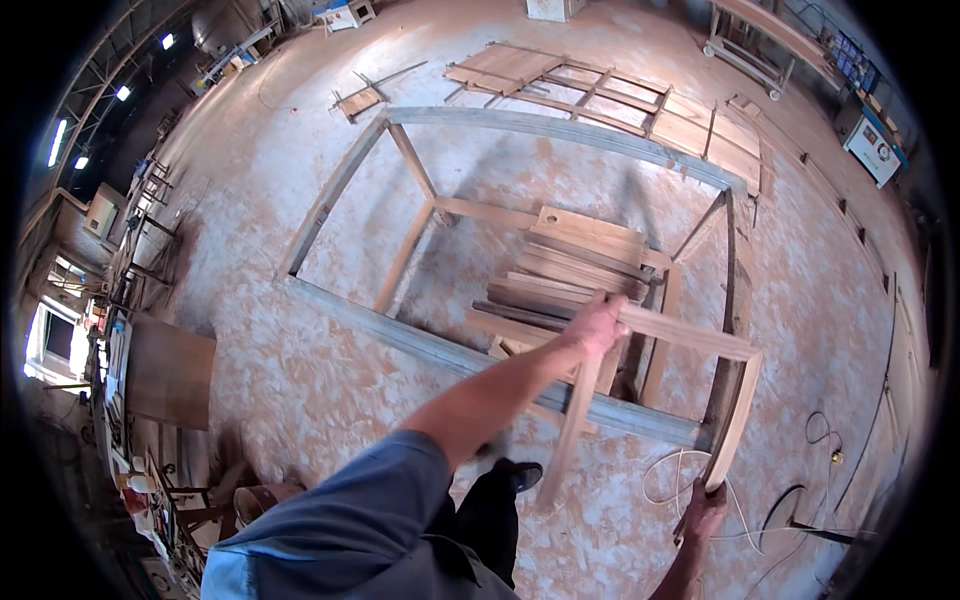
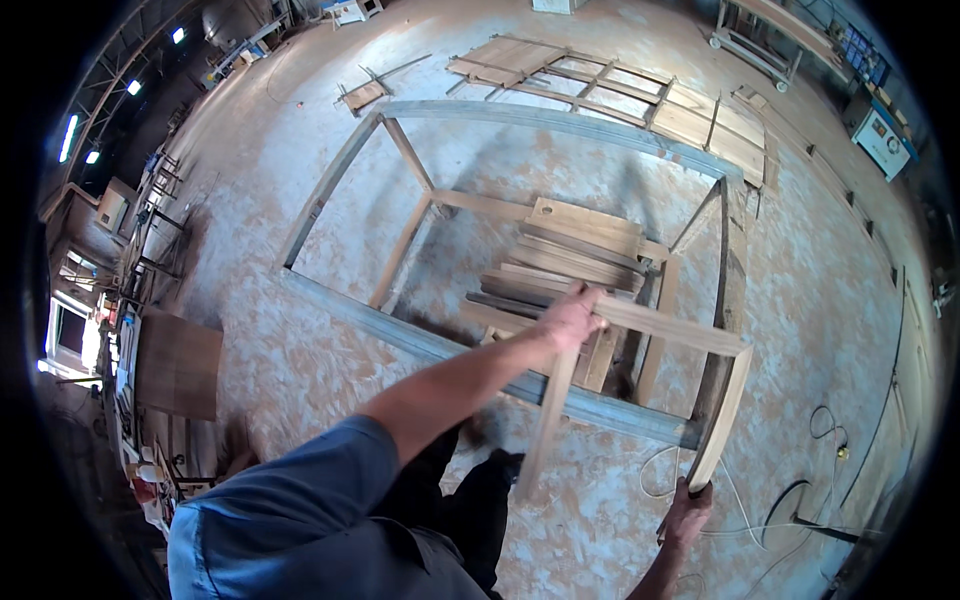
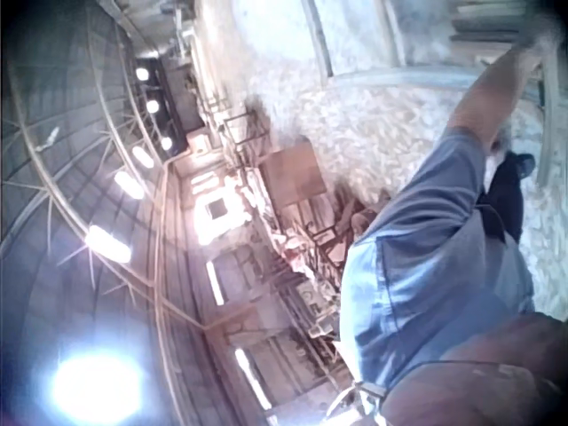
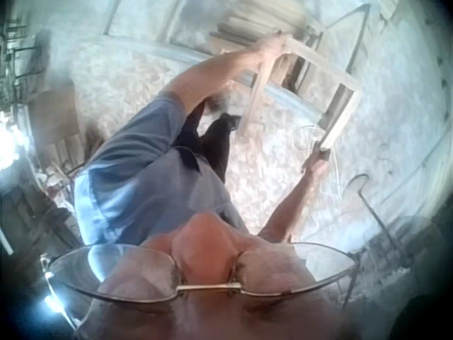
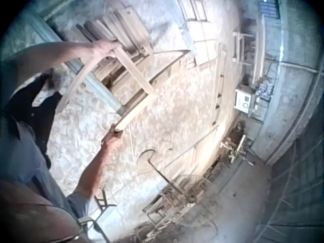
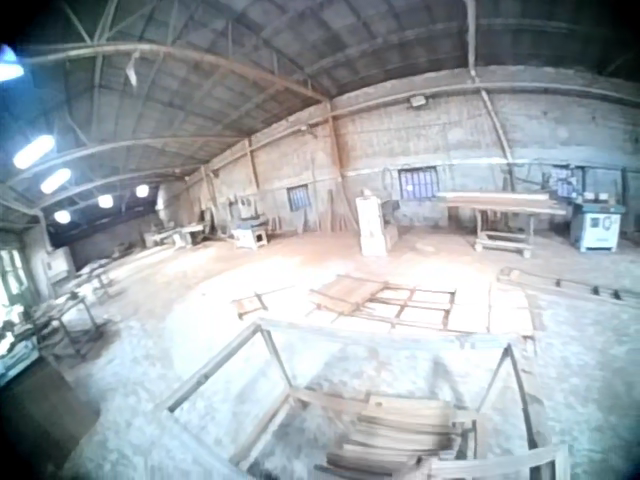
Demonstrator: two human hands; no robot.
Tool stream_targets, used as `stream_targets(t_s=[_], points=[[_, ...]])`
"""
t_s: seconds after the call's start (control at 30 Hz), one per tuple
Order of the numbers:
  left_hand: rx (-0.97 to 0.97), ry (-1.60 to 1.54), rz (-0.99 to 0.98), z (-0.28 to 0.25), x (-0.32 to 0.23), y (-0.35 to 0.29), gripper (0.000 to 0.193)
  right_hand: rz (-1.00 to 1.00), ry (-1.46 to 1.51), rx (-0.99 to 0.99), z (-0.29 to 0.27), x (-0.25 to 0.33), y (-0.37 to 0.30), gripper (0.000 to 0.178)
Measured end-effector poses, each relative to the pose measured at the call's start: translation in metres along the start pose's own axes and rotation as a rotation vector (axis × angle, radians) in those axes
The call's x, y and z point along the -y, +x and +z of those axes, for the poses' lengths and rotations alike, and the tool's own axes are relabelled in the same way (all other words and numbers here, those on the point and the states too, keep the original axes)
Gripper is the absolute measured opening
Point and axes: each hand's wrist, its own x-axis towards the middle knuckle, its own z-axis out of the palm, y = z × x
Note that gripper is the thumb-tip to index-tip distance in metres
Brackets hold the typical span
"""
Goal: The person uses a wrench to tighten clamps on a wooden box-like structure, securing the pieces together. They then remove the clamps and apply glue to the edges of small wooden slats using a brush before placing them into a frame.
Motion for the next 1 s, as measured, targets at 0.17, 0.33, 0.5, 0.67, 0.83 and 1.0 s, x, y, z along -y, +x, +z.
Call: stream_targets(t_s=[0.17, 0.33, 0.5, 0.67, 0.83, 1.0], points=[[-0.214, 0.109, 0.088, -0.093, 0.020, -0.041, 0.052, 0.030, -0.034, 0.036, 0.016, 0.083, -0.038, 0.033], [-0.440, 0.087, 0.145, -0.204, 0.116, -0.102, 0.042, -0.261, 0.246, 0.119, 0.103, 0.132, -0.072, 0.039], [-0.533, 0.107, 0.119, -0.291, 0.185, -0.165, 0.045, -0.241, 0.050, 0.195, 0.153, 0.239, -0.126, 0.039], [-0.601, 0.174, 0.129, -0.380, 0.268, -0.214, 0.046, -0.378, -0.023, 0.264, 0.225, 0.291, -0.159, 0.043], [-0.726, 0.366, 0.045, -0.496, 0.342, -0.264, 0.043, -0.634, -0.145, 0.262, 0.264, 0.315, -0.143, 0.044], [-0.908, 0.525, -0.234, -0.574, 0.413, -0.346, 0.046, -0.382, -0.247, 0.347, 0.318, 0.381, -0.170, 0.040]])
